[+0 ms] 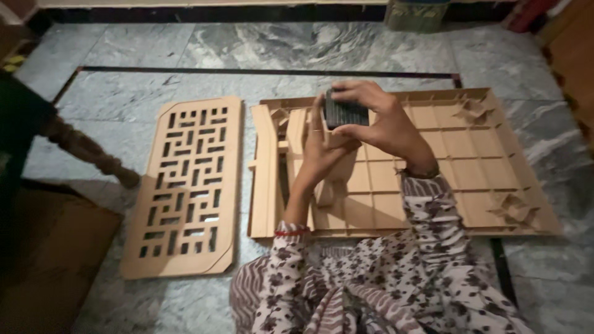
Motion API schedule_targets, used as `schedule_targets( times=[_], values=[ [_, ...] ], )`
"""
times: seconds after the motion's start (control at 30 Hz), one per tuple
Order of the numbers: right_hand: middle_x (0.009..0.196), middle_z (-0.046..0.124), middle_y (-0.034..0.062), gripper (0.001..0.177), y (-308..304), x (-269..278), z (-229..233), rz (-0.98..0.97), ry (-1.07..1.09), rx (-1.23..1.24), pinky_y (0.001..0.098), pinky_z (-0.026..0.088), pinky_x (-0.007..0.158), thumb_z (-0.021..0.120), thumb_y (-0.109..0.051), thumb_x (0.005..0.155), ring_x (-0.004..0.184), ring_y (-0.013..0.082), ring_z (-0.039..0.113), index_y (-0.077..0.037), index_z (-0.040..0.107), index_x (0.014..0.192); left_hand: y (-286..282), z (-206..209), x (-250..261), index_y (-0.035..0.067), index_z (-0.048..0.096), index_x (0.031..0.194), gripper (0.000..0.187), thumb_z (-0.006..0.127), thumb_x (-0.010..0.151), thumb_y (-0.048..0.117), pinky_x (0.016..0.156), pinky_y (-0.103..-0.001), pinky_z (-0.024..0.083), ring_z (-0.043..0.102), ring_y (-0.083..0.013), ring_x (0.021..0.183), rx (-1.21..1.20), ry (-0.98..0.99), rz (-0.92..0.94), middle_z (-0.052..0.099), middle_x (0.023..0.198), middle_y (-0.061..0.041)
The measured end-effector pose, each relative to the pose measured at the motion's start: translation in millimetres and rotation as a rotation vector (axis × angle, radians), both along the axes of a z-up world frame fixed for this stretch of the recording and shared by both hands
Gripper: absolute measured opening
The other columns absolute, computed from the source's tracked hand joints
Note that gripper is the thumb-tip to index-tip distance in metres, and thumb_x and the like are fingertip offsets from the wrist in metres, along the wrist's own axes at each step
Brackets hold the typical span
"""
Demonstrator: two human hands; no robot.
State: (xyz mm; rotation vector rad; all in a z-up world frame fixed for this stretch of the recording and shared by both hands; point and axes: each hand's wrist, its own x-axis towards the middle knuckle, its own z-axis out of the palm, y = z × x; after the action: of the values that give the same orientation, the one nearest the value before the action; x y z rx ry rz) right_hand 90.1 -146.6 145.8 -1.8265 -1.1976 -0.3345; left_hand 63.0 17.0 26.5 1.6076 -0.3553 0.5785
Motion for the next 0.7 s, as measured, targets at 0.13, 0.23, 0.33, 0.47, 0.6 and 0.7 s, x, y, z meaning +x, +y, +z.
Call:
schedule_targets(
  times=[0.13,0.23,0.33,0.47,0.6,0.7],
  values=[
    [0.146,0.062,0.0102,0.052,4.4,4.1,0.3,0.023,-0.029,-0.105,0.0428,0.052,0.111,0.086,-0.021,0.085,0.135,0.0302,0.06,-0.006,0.068,0.131,0.7,-4.1,-0.9,0.012,0.013,0.167,0.122,0.095,0.077,0.018,0.118,-0.045,0.047,0.05,-0.0344,0.144,0.036,-0.028,0.047,0.045,0.156,-0.022],
    [0.149,0.059,0.0113,0.049,4.3,3.7,0.9,0.077,-0.003,-0.135,0.0433,0.052,0.111,0.082,-0.019,0.087,0.138,0.0312,0.058,-0.006,0.068,0.132,4.6,-5.8,-6.0,0.012,0.014,0.167,0.123,0.095,0.074,0.016,0.12,-0.045,0.045,0.045,-0.035,0.148,0.066,-0.069,0.081,0.042,0.159,-0.023],
    [0.152,0.056,0.012,0.049,5.3,5.6,4.2,0.115,-0.033,-0.137,0.0438,0.051,0.113,0.081,-0.018,0.088,0.14,0.0321,0.055,-0.005,0.067,0.133,5.0,-3.7,-5.5,0.014,0.009,0.168,0.121,0.092,0.08,0.018,0.118,-0.043,0.049,0.045,-0.0322,0.15,-0.065,-0.001,-0.06,0.038,0.164,-0.021],
    [0.152,0.055,0.0111,0.052,4.0,-1.3,3.7,0.138,0.055,-0.105,0.0424,0.051,0.116,0.08,-0.019,0.091,0.14,0.0296,0.056,-0.005,0.063,0.137,3.9,-3.3,-7.3,0.015,0.012,0.168,0.119,0.093,0.08,0.014,0.121,-0.044,0.047,0.046,-0.0334,0.15,-0.002,-0.064,0.002,0.038,0.164,-0.021],
    [0.151,0.056,0.0112,0.054,2.3,-10.1,3.5,0.048,0.039,-0.127,0.045,0.049,0.117,0.081,-0.02,0.087,0.141,0.0306,0.053,-0.006,0.065,0.137,0.2,1.0,-11.5,0.016,0.013,0.168,0.118,0.093,0.081,0.013,0.122,-0.044,0.046,0.045,-0.0334,0.151,-0.029,-0.069,-0.052,0.037,0.164,-0.021],
    [0.15,0.057,0.0123,0.053,-2.4,-13.4,2.2,0.007,0.008,-0.13,0.0463,0.048,0.115,0.083,-0.019,0.084,0.14,0.0322,0.052,-0.005,0.068,0.133,-3.8,1.9,-11.9,0.015,0.013,0.168,0.118,0.092,0.081,0.013,0.121,-0.044,0.049,0.047,-0.0321,0.149,-0.074,-0.025,-0.115,0.039,0.163,-0.02]
  ],
)
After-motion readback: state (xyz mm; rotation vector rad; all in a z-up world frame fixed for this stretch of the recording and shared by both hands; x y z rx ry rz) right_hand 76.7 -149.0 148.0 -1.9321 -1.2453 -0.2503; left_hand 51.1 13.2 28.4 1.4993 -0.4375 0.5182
